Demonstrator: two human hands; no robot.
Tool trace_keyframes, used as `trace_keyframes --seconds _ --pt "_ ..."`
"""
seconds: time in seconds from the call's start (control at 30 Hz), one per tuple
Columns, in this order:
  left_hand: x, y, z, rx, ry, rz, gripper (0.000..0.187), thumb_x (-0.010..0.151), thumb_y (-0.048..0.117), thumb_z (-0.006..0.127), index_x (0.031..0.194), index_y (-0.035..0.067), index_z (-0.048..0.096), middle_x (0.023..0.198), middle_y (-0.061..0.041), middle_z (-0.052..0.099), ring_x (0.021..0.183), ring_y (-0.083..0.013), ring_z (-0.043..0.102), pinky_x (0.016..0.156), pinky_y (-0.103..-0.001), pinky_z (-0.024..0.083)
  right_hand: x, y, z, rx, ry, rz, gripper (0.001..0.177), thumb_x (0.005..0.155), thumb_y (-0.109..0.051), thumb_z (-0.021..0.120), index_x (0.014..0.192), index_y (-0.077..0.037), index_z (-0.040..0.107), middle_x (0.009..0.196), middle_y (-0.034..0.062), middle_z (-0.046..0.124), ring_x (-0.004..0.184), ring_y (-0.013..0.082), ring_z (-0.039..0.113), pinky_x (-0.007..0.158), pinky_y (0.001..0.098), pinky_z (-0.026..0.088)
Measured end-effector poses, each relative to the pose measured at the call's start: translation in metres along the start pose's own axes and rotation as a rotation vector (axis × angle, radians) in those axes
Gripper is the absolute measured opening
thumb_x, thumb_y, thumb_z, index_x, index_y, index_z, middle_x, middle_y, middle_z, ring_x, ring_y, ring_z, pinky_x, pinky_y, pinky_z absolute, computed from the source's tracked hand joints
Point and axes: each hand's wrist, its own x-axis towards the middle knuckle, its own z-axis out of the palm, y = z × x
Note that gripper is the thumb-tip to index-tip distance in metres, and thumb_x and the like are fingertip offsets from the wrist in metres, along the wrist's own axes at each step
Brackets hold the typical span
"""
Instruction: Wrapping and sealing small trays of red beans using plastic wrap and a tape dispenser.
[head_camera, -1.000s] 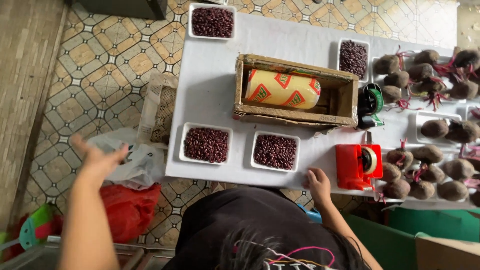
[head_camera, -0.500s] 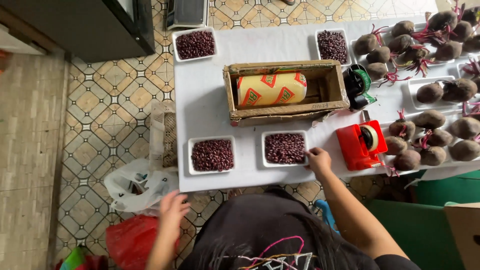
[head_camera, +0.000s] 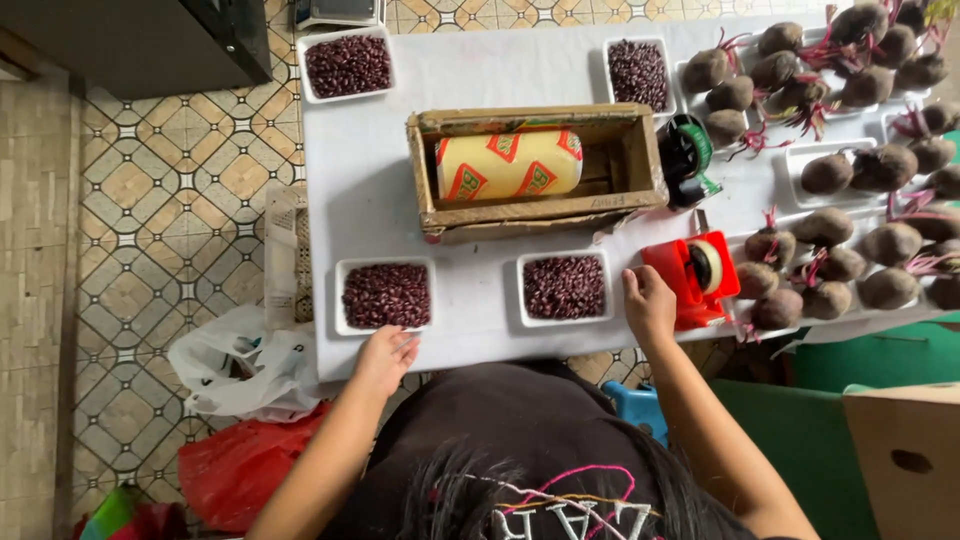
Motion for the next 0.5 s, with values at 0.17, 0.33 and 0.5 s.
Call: trace_keyframes --seconds 0.17,0.33,0.5 --pt "0.026 0.024 0.013 -0.140 0.060 0.102 0.037 0.089 0.019 0.069 0.121 0.007 0.055 0.107 -0.004 0.051 0.110 -0.0268 0.061 0.099 -0.036 0.057 0.043 -0.019 -0.013 0.142 -0.001 -0.223 0.015 0.102 -0.005 0.053 0.108 -0.006 0.066 0.089 0.0156 0.071 0.080 0.0327 0.069 0.077 0.0429 0.054" --pt "0.016 0.054 0.024 -0.270 0.168 0.225 0.034 0.089 0.023 0.068 0.118 0.014 0.056 0.106 0.000 0.051 0.111 -0.0209 0.056 0.108 -0.037 0.052 0.096 -0.024 -0.006 0.134 0.055 -0.571 0.035 0.085 0.002 0.062 0.116 -0.015 0.062 0.108 0.0099 0.064 0.088 0.0289 0.069 0.077 0.0404 0.055" --pt "0.006 0.058 0.039 -0.050 0.398 0.209 0.045 0.089 0.023 0.061 0.127 0.036 0.042 0.113 0.003 0.050 0.091 -0.0194 0.060 0.093 -0.041 0.059 0.114 -0.042 0.009 -0.386 0.093 -0.888 0.066 0.072 -0.002 0.067 0.135 -0.019 0.060 0.125 0.0064 0.057 0.122 0.0287 0.043 0.105 0.0456 0.029"
